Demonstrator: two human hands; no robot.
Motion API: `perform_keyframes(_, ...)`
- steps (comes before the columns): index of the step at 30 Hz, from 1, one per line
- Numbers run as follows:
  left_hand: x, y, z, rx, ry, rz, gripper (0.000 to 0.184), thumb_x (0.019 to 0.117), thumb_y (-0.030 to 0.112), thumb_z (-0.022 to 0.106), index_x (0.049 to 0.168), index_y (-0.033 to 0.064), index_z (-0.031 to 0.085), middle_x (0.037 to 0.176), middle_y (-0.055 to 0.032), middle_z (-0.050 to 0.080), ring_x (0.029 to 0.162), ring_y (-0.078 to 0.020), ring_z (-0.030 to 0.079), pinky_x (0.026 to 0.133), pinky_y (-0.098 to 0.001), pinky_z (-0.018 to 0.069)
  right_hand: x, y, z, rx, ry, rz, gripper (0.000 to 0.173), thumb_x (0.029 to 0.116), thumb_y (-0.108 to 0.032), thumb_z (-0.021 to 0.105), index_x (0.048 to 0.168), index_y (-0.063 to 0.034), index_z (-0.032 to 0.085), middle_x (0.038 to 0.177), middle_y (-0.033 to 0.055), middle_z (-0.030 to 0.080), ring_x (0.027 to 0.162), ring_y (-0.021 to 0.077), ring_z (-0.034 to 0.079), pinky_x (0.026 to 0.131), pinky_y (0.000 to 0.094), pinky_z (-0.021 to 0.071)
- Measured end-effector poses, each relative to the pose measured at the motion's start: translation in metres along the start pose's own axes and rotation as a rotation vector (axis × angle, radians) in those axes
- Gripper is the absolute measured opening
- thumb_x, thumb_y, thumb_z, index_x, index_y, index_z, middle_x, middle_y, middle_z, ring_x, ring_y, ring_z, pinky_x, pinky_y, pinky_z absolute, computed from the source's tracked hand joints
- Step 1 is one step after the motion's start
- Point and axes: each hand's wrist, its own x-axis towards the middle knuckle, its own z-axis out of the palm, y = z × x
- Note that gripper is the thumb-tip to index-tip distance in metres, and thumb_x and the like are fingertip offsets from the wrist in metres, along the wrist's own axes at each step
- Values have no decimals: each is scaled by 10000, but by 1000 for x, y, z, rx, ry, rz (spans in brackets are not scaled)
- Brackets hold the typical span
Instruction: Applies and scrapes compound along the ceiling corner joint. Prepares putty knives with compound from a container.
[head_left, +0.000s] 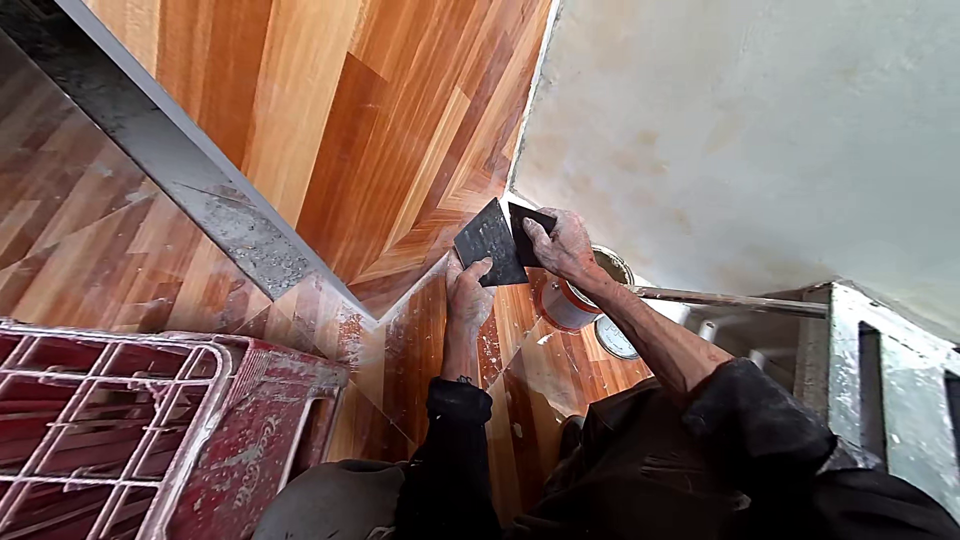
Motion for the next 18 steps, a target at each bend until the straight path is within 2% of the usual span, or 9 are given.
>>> perform_keyframes(3, -2, -7, 4, 178, 41, 44, 584, 977, 8, 494, 1522, 180, 373, 1441, -91, 533, 1209, -215, 596, 967, -447, 534, -7, -5, 0, -14, -61, -85, 321, 1066, -305, 507, 971, -76, 711, 782, 119, 656, 692, 264, 643, 618, 498, 497)
perform_keyframes(6, 0, -9, -1, 250, 79, 24, 601, 987, 2, 490, 1543, 178, 344, 1470, -104, 506, 1228, -228, 578, 980, -449, 520, -20, -25, -13, -68, -177, -172, 290, 1063, -283, 521, 1040, -82, 728, 798, 121, 677, 673, 273, 656, 601, 495, 521)
perform_keyframes(8, 0, -8, -2, 226, 84, -3, 590, 994, 18, 492, 1539, 192, 348, 1468, -92, 507, 1224, -219, 580, 978, -446, 522, -20, -27, -17, -27, -166, -141, 296, 1069, -295, 529, 1056, -76, 727, 803, 125, 673, 660, 263, 646, 605, 482, 521)
perform_keyframes(10, 1, -9, -2, 195, 104, 7, 578, 983, 24, 500, 1524, 185, 374, 1438, -94, 528, 1193, -216, 591, 955, -450, 529, -11, -16, -14, 33, -80, -121, 297, 1060, -300, 545, 1005, -74, 729, 787, 103, 675, 652, 221, 641, 619, 453, 522)
perform_keyframes(13, 3, -8, -3, 120, 108, 34, 542, 978, 13, 497, 1487, 178, 408, 1377, -76, 563, 1143, -185, 612, 929, -416, 543, -5, -3, -12, 140, -36, 15, 331, 1045, -371, 566, 927, -96, 708, 740, 64, 656, 620, 168, 617, 595, 403, 500)
perform_keyframes(15, 2, -7, -3, 43, 97, 23, 519, 981, 17, 483, 1470, 181, 421, 1353, -60, 573, 1147, -177, 613, 942, -419, 543, -4, 3, -12, 251, -48, 135, 351, 1025, -436, 588, 919, -123, 706, 730, 34, 669, 606, 136, 630, 569, 359, 516)
perform_keyframes(18, -1, -4, -1, -23, 88, 7, 468, 968, 14, 475, 1404, 185, 462, 1274, -37, 611, 1101, -158, 631, 918, -408, 555, 3, 7, -12, 573, -67, 460, 406, 959, -506, 668, 1099, -125, 669, 874, 35, 726, 733, 148, 711, 666, 355, 606)
